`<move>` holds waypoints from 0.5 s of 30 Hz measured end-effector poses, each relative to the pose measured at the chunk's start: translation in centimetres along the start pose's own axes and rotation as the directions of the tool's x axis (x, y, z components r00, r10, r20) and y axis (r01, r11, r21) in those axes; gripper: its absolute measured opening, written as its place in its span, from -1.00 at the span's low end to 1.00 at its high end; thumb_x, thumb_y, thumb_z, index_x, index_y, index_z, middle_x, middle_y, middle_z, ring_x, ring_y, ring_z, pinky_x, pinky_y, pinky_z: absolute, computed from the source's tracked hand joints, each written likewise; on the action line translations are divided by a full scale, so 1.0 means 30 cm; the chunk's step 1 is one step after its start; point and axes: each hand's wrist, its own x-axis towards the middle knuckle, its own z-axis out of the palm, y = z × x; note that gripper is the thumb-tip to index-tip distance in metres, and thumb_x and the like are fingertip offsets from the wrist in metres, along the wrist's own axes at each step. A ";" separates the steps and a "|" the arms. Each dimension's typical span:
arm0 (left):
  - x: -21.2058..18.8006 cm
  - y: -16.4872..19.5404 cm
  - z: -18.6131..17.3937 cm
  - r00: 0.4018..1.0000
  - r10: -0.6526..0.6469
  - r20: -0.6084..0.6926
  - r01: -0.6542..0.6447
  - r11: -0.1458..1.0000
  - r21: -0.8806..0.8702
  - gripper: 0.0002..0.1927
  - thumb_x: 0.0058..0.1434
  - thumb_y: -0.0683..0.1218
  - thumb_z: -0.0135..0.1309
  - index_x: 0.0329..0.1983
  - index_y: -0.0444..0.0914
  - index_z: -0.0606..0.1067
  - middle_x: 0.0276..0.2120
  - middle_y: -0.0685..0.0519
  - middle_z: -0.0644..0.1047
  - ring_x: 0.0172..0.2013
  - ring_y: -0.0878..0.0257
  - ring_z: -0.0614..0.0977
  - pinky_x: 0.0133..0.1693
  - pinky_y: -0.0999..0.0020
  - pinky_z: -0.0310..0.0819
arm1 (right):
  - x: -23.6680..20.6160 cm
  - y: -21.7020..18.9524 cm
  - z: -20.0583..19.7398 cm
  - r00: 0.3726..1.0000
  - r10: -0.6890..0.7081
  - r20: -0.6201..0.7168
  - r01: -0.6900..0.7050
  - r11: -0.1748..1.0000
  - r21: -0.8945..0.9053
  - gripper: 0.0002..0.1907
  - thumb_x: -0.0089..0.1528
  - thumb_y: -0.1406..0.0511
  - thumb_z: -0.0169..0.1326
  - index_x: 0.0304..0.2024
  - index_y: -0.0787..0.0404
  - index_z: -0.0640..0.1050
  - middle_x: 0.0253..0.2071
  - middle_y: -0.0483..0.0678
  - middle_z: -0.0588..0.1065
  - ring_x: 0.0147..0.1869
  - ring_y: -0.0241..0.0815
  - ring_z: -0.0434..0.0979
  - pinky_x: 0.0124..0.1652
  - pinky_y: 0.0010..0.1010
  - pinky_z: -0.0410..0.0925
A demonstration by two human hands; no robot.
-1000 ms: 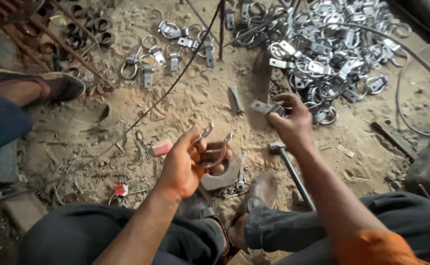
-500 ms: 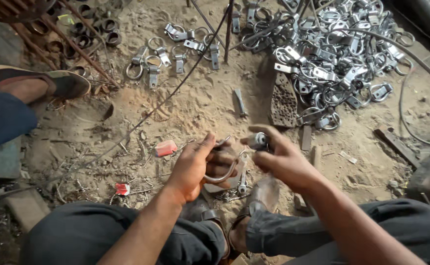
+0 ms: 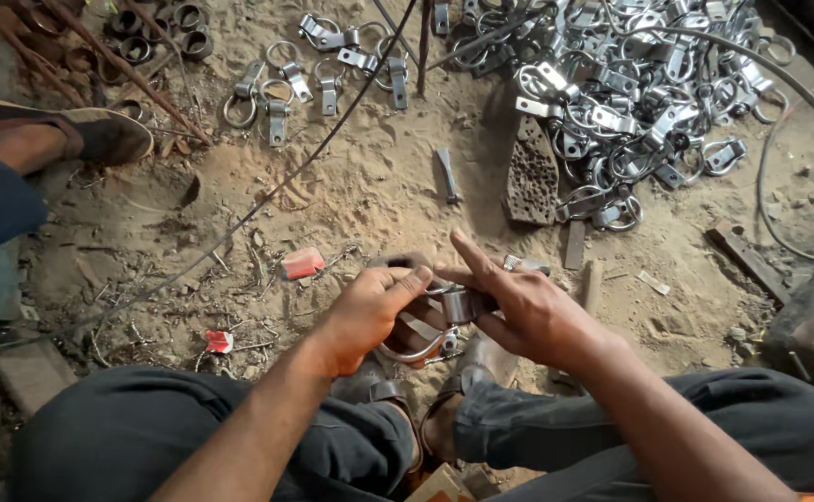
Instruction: The person sits on the ground and assembles metal parts by placing a metal ring and a flat metal piece into a mold, then using a hammer to secure them together. The person repeats this process with multiple parts, occasionally adjusting the pieces with a wrench.
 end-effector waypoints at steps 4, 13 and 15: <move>-0.015 0.013 0.004 0.994 0.015 0.105 -0.027 0.993 0.113 -0.63 0.28 0.08 0.15 -0.29 -0.35 0.62 -0.49 0.00 0.64 -0.57 0.32 0.61 -0.53 0.39 0.53 | -0.004 -0.006 0.029 1.000 -0.011 0.019 0.010 1.000 0.014 -0.10 0.29 0.35 0.08 0.53 0.16 -0.14 0.22 -0.02 0.54 -0.12 0.04 0.71 -0.06 -0.13 0.50; -0.027 0.019 0.005 0.985 -0.002 0.173 -0.017 0.994 0.109 -0.69 0.07 -0.07 0.38 -0.21 -0.36 0.65 -0.49 0.09 0.61 -0.55 0.42 0.55 -0.52 0.48 0.41 | -0.009 -0.030 0.019 0.986 -0.163 -0.035 0.160 0.985 -0.066 -0.16 0.32 0.31 0.07 0.51 0.24 -0.07 0.24 -0.01 0.53 0.14 0.21 0.60 0.05 0.00 0.45; -0.028 0.016 0.010 0.982 0.031 0.185 -0.050 0.994 0.097 -0.69 0.07 -0.10 0.39 -0.18 -0.35 0.64 -0.49 0.13 0.59 -0.54 0.45 0.51 -0.52 0.50 0.36 | -0.007 -0.028 0.019 0.984 -0.173 -0.033 0.169 0.980 -0.102 -0.17 0.32 0.30 0.07 0.51 0.25 -0.05 0.23 -0.02 0.54 0.12 0.22 0.59 0.04 0.00 0.46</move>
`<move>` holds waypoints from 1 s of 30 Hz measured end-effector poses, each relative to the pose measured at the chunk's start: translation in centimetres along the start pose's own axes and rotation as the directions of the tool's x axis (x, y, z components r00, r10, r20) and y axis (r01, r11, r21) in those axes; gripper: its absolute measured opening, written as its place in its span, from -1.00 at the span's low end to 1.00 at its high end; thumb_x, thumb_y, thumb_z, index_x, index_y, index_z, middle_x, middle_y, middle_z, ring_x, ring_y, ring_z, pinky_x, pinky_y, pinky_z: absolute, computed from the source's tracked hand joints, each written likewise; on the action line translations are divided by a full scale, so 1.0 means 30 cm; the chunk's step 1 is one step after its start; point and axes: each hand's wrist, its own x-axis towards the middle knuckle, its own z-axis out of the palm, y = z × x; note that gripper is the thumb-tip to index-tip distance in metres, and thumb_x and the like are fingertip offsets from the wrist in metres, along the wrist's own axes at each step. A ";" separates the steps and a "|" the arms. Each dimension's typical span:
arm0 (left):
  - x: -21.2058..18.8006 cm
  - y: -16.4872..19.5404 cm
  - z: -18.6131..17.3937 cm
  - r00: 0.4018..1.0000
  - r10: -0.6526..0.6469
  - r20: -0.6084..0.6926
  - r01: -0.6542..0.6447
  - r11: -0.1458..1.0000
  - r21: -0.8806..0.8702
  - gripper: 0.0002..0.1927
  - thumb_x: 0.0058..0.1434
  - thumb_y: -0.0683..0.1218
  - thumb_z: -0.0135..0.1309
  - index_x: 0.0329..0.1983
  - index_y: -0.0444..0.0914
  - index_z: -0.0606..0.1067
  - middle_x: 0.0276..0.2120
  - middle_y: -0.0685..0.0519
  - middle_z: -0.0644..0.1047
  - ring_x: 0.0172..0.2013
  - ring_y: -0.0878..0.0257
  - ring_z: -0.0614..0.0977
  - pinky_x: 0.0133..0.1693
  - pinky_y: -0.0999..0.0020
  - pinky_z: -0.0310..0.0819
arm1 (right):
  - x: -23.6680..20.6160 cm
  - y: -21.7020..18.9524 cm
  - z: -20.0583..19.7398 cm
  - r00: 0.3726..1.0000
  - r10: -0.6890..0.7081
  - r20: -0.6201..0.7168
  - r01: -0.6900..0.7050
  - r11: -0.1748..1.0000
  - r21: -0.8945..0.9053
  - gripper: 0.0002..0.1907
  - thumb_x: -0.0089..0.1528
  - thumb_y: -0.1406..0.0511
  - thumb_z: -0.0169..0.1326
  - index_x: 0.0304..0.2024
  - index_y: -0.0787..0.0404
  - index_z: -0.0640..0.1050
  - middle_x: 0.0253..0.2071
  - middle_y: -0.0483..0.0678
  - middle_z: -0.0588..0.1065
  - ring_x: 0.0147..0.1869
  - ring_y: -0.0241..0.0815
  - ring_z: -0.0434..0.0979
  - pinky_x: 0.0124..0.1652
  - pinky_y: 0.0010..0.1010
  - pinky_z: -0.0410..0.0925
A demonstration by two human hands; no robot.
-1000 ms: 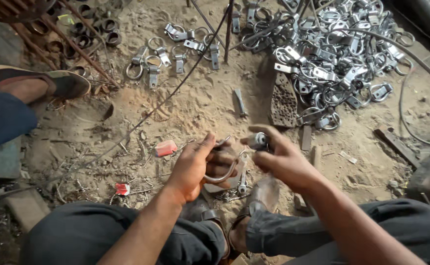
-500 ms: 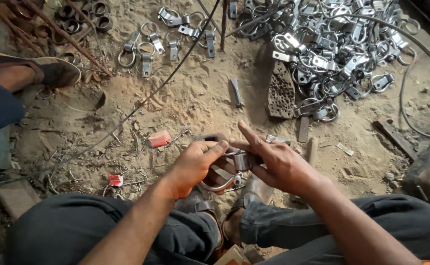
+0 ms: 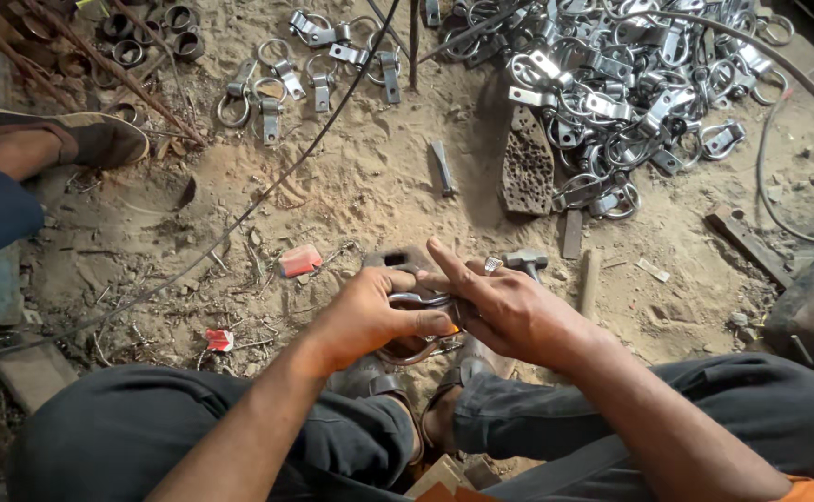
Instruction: The person sits on the ground and assembles metal parts by placing a metal ring and a flat metal piece into a mold, then using a hammer to secure them together. The person repeats this process with multiple parts, occasionally adjusting the pieces with a wrench.
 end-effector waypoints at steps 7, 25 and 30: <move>0.005 0.012 0.023 0.994 -0.022 -0.110 0.040 0.986 0.161 -0.67 0.10 -0.02 0.36 -0.22 -0.36 0.63 -0.53 0.11 0.58 -0.59 0.44 0.54 -0.55 0.48 0.42 | -0.016 0.020 0.009 0.999 0.043 0.030 -0.042 0.998 -0.040 -0.15 0.29 0.30 0.10 0.51 0.24 -0.04 0.20 0.00 0.55 0.05 0.16 0.62 -0.01 -0.03 0.47; 0.048 -0.052 -0.103 0.815 0.236 -0.529 -0.327 0.941 -0.083 -0.59 0.29 0.15 0.12 -0.13 -0.31 0.53 -0.28 0.04 0.62 -0.75 0.44 0.40 -0.75 0.53 0.27 | -0.038 0.307 0.319 0.612 0.787 0.083 -0.766 0.615 -0.189 -0.87 0.24 0.26 0.15 -0.25 0.04 0.71 -0.28 -0.03 0.63 -0.23 -0.08 0.68 -0.16 -0.23 0.53; 0.032 -0.028 -0.105 0.723 0.145 -0.675 -0.356 0.916 -0.184 -0.65 0.31 0.11 0.10 -0.16 -0.28 0.48 -0.30 0.05 0.58 -0.81 0.39 0.39 -0.75 0.45 0.39 | -0.021 0.297 0.389 0.656 0.755 -0.030 -0.748 0.643 -0.165 -0.75 0.08 0.28 0.24 -0.16 0.01 0.70 -0.15 0.04 0.61 -0.08 0.11 0.62 -0.08 -0.08 0.47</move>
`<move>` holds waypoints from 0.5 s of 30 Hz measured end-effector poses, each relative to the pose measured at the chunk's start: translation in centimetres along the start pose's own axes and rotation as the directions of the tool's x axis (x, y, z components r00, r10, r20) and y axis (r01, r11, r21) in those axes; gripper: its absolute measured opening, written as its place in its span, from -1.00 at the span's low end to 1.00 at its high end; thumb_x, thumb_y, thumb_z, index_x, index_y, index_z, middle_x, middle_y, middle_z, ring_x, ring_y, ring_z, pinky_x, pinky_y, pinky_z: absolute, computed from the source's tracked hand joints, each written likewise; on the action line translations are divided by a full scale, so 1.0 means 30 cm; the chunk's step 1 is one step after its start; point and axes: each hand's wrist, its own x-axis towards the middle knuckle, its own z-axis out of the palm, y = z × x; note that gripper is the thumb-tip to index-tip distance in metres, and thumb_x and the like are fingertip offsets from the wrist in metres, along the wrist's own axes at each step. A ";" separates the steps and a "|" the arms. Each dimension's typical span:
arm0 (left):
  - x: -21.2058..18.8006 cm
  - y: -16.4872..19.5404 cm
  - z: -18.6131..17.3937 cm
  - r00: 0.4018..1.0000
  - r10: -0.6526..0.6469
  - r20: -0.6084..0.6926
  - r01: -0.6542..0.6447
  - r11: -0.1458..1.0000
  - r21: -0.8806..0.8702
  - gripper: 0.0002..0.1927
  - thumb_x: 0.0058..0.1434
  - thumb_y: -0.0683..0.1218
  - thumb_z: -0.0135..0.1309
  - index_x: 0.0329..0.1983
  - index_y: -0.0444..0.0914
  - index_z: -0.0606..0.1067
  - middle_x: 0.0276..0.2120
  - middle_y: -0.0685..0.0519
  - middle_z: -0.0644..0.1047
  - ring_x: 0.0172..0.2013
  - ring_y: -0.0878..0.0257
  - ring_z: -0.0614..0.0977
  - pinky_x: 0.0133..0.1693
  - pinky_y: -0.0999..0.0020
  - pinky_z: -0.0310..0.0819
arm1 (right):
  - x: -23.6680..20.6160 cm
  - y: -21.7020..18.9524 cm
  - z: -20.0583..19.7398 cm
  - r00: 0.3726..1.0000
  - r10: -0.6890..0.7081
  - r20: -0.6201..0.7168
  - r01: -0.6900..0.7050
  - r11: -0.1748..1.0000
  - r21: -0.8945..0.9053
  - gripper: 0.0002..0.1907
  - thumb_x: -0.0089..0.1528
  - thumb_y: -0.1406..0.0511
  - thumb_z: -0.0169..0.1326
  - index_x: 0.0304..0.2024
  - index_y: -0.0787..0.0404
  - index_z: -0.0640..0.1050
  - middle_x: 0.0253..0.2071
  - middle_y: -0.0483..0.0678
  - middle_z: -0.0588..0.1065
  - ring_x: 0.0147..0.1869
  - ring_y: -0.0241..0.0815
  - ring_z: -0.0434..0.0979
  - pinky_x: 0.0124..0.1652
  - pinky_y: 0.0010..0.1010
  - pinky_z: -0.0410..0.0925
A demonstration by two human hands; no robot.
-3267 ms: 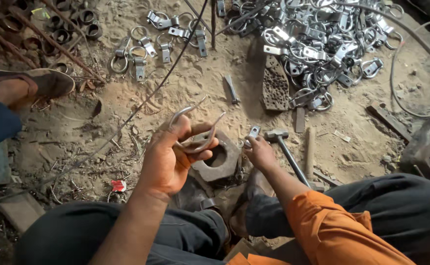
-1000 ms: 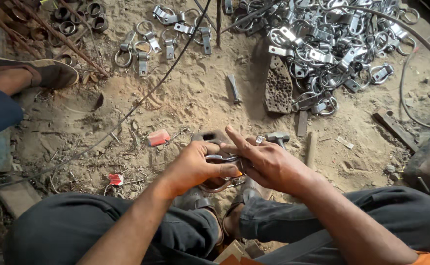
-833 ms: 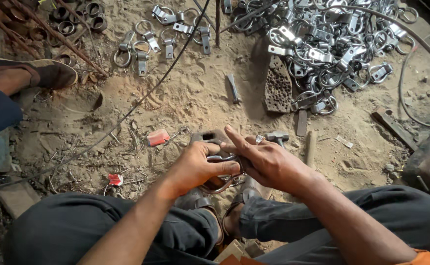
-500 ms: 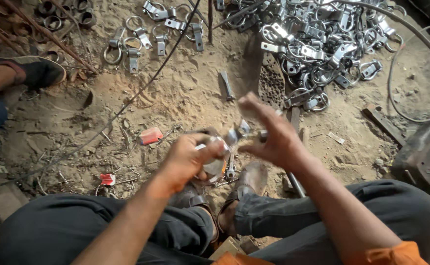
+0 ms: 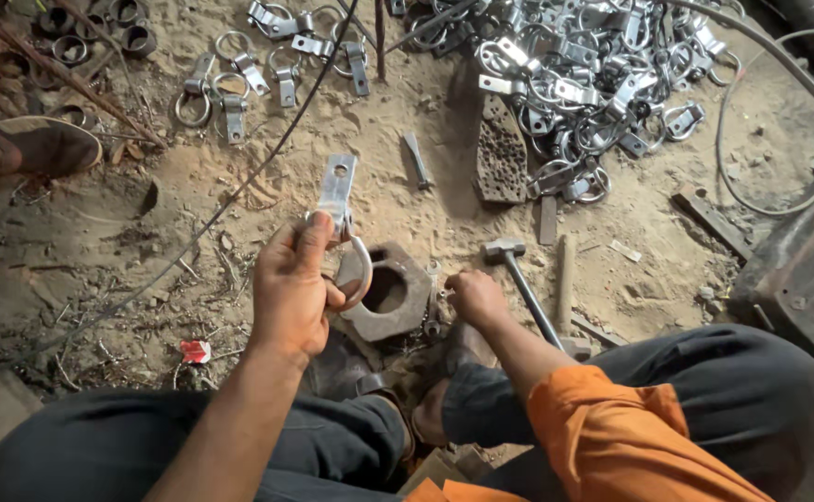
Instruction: The person sits on the ground and assembles metal parts by placing a metal ring and a flat metal piece into a mold, then using a hammer to secure them together. The person repeats this process with multiple parts, occasionally adjusting the pieces with a wrench.
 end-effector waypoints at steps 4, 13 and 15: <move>-0.004 0.015 0.003 0.999 0.044 -0.002 -0.044 0.998 -0.034 -0.67 0.32 0.08 0.09 -0.14 -0.29 0.52 -0.27 0.06 0.63 -0.81 0.43 0.36 -0.75 0.49 0.30 | 0.008 -0.039 0.011 1.000 0.018 0.002 -0.018 0.999 -0.039 -0.80 0.12 0.19 0.21 -0.22 0.05 0.68 -0.14 0.05 0.58 -0.05 0.13 0.61 -0.08 -0.05 0.46; 0.001 -0.018 0.014 0.995 0.091 0.033 -0.091 0.996 -0.001 -0.70 0.33 0.03 0.11 -0.07 -0.30 0.55 -0.28 0.03 0.64 -0.75 0.45 0.39 -0.76 0.55 0.19 | 0.025 -0.036 0.028 0.997 0.028 0.077 -0.018 0.991 -0.130 -0.82 0.16 0.20 0.15 -0.24 0.09 0.65 -0.09 0.09 0.56 -0.06 0.18 0.62 -0.12 -0.01 0.48; 0.000 -0.017 0.017 0.994 0.099 0.037 -0.099 0.995 0.011 -0.69 0.33 0.02 0.12 -0.05 -0.31 0.56 -0.29 0.01 0.63 -0.75 0.45 0.39 -0.76 0.54 0.20 | 0.028 -0.040 0.034 0.996 0.051 0.071 -0.042 0.991 -0.129 -0.82 0.14 0.22 0.15 -0.23 0.10 0.64 -0.09 0.10 0.55 -0.07 0.20 0.62 -0.12 0.01 0.47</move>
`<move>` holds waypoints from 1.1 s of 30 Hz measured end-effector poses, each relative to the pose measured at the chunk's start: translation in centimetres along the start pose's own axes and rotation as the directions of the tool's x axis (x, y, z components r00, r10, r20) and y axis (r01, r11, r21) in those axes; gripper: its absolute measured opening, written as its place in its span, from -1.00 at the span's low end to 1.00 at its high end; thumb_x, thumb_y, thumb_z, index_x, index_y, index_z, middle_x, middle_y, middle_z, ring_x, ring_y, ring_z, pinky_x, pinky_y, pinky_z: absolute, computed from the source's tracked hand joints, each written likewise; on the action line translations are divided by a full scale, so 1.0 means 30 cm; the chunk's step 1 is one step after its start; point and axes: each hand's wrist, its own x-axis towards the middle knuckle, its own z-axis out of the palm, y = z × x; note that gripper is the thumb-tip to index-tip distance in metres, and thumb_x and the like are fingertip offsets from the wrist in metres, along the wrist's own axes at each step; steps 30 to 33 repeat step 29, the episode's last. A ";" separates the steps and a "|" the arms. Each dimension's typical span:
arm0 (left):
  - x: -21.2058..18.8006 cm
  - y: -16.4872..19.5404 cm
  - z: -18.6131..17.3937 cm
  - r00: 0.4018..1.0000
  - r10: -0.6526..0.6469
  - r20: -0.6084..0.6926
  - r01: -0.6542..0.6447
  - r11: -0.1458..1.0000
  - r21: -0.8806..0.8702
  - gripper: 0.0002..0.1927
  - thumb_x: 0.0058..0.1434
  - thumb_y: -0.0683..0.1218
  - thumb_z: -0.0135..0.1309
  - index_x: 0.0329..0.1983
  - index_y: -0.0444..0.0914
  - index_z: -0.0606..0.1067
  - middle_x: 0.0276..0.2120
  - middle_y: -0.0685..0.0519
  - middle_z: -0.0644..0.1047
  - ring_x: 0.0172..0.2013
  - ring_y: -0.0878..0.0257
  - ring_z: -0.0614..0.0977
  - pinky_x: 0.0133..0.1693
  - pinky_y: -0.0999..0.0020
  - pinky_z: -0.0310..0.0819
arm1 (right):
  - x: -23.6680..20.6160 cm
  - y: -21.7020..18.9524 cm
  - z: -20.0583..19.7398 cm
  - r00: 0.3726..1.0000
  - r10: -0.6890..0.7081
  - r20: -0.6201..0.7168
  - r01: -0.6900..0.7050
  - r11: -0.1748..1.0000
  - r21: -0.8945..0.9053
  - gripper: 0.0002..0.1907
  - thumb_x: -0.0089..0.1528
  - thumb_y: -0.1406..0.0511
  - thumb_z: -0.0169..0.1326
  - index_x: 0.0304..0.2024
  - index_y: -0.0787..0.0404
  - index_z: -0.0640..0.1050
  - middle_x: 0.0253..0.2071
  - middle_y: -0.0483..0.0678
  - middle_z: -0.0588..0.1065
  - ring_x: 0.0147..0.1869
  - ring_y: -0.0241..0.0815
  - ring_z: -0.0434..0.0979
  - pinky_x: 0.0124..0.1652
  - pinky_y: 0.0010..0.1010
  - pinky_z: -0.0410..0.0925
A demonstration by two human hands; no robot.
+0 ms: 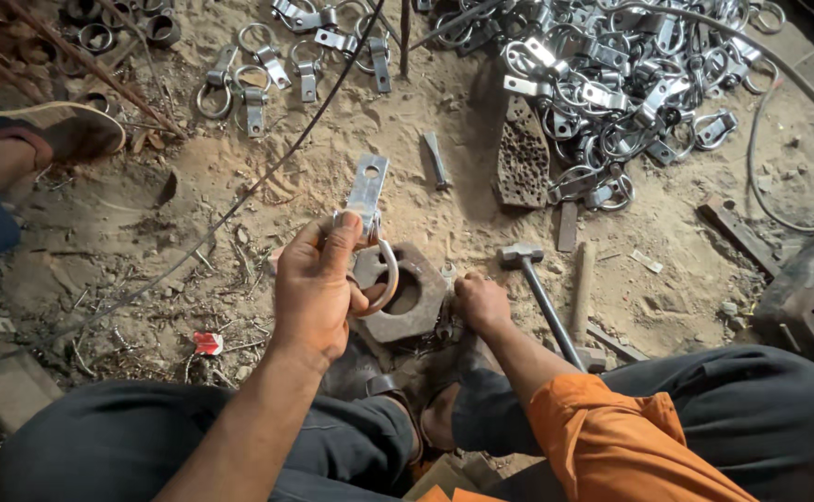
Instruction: The person sits on the ground and assembles metal parts by placing a metal ring and a flat metal piece into a mold, then using a hammer to secure them together. The person repeats this process with multiple parts, occasionally adjusting the pieces with a wrench.
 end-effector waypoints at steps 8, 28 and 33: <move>-0.008 0.022 0.018 0.999 -0.042 0.007 0.042 0.999 0.022 -0.67 0.32 0.06 0.10 -0.10 -0.32 0.53 -0.29 0.01 0.63 -0.81 0.43 0.36 -0.76 0.46 0.35 | -0.001 0.018 0.006 1.000 0.016 0.010 -0.017 0.996 0.085 -0.84 0.09 0.25 0.23 -0.28 0.12 0.67 -0.15 0.07 0.59 -0.11 0.08 0.63 -0.11 -0.13 0.48; -0.017 0.048 0.010 1.000 0.007 0.006 -0.007 1.000 -0.022 -0.63 0.27 0.09 0.15 -0.09 -0.32 0.54 -0.24 -0.02 0.64 -0.80 0.39 0.40 -0.67 0.39 0.52 | 0.014 -0.025 -0.039 0.987 0.099 -0.127 0.004 0.774 0.634 -0.69 0.08 0.16 0.32 -0.31 0.28 0.71 -0.45 0.02 0.64 -0.42 -0.28 0.60 -0.34 -0.37 0.45; -0.020 0.045 0.008 1.000 0.015 0.011 -0.015 1.000 -0.025 -0.62 0.28 0.09 0.15 -0.08 -0.32 0.54 -0.23 -0.02 0.64 -0.79 0.40 0.39 -0.66 0.39 0.51 | 0.011 -0.016 -0.018 0.981 0.176 -0.082 -0.072 0.722 0.689 -0.66 0.10 0.13 0.33 -0.32 0.31 0.69 -0.45 0.06 0.63 -0.42 -0.24 0.59 -0.34 -0.34 0.46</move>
